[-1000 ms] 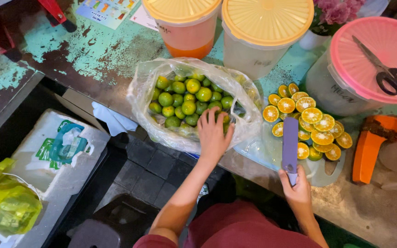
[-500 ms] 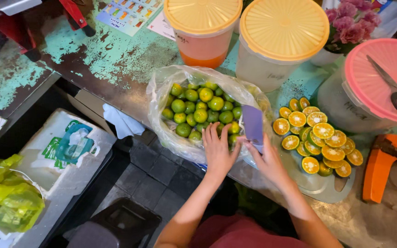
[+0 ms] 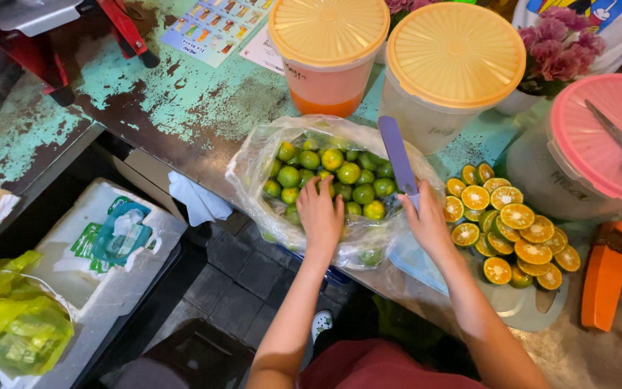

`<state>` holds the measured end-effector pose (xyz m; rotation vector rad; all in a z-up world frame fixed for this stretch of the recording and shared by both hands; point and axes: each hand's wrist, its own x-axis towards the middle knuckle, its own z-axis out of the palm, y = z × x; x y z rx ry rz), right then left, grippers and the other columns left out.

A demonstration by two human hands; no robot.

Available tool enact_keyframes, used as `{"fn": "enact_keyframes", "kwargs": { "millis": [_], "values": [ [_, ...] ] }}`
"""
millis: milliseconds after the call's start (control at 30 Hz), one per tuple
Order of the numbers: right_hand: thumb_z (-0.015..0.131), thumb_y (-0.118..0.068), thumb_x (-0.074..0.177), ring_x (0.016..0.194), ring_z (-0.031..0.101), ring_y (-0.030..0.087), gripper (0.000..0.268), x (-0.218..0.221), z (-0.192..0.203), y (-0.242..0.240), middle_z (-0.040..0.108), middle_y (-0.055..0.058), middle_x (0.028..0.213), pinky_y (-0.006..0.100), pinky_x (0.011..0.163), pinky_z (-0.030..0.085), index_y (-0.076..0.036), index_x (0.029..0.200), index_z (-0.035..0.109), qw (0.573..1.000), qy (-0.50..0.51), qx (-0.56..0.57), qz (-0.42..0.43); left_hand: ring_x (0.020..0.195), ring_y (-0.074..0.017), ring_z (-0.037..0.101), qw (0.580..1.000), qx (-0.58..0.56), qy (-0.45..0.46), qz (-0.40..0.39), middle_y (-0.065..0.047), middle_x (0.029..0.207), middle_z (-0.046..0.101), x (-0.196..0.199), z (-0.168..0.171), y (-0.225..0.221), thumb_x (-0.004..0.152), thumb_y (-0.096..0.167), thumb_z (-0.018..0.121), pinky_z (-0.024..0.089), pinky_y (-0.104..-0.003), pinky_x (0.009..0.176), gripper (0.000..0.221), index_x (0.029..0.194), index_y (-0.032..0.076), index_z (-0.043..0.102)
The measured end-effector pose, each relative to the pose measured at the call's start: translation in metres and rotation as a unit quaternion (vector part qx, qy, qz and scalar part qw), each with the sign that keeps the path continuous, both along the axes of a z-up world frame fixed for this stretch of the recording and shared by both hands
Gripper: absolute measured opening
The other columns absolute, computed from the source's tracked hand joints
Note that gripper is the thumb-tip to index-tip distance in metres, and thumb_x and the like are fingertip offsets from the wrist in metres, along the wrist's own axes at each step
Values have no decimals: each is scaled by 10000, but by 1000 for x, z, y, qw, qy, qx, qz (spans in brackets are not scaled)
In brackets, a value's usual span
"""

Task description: The person repeatedly picks limes from a plastic bag and cuts them in half on a cutting board using a purple knife. The cut limes are stacked on the board next to a manual juicer.

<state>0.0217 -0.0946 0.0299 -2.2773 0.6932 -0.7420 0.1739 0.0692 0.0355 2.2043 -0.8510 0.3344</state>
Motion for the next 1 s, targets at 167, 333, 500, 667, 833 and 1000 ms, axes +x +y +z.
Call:
{"fn": "enact_keyframes", "kwargs": {
  "millis": [167, 333, 500, 667, 833, 1000],
  "values": [
    [610, -256, 1030, 1099, 671, 400, 308, 4, 0, -1, 710, 198, 1173, 470, 922, 507, -12, 1190, 511, 998, -50, -2, 27, 1228, -339, 541, 1000, -12, 18, -2, -137, 1272, 583, 3, -15, 4, 859, 150, 769, 402, -485, 1046, 501, 1333, 110, 609],
    [638, -247, 985, 1024, 656, 384, 423, -6, 13, 9, 659, 227, 1117, 462, 870, 500, -6, 1302, 498, 998, 13, 68, 9, 1180, -387, 531, 999, -38, 31, 1, -216, 1299, 515, 6, -6, 5, 815, 124, 796, 395, -525, 1014, 630, 1392, 76, 546],
    [647, -244, 1001, 966, 679, 414, 385, -32, 7, 22, 676, 239, 1050, 470, 797, 514, 5, 1260, 510, 999, -17, 35, -14, 1225, -391, 492, 999, -33, 23, 2, -199, 1273, 508, -3, 12, 13, 779, 144, 822, 412, -523, 1020, 648, 1365, 88, 553],
    [642, -214, 994, 901, 696, 427, 342, -45, -20, 30, 698, 223, 1046, 468, 738, 523, 2, 1227, 515, 997, -33, 58, -39, 1219, -352, 487, 996, -3, -5, -85, -167, 1201, 537, -42, 17, 4, 742, 215, 818, 364, -526, 990, 473, 1169, 97, 652],
    [639, -152, 982, 1116, 618, 433, 349, -27, -44, 36, 630, 249, 1189, 477, 937, 482, 28, 1260, 532, 994, -107, -23, -3, 1150, -294, 542, 996, -24, -5, -87, -105, 1122, 588, -49, 3, 1, 789, 244, 757, 367, -486, 987, 258, 1021, 135, 722],
    [661, -172, 957, 1093, 603, 425, 349, -4, -56, 38, 592, 239, 1163, 454, 946, 472, 33, 1213, 542, 995, -104, 4, -5, 1100, -273, 580, 992, -42, -72, -99, -73, 1101, 612, -37, -9, 7, 840, 225, 746, 378, -475, 986, 198, 1031, 178, 737]
  ]
}}
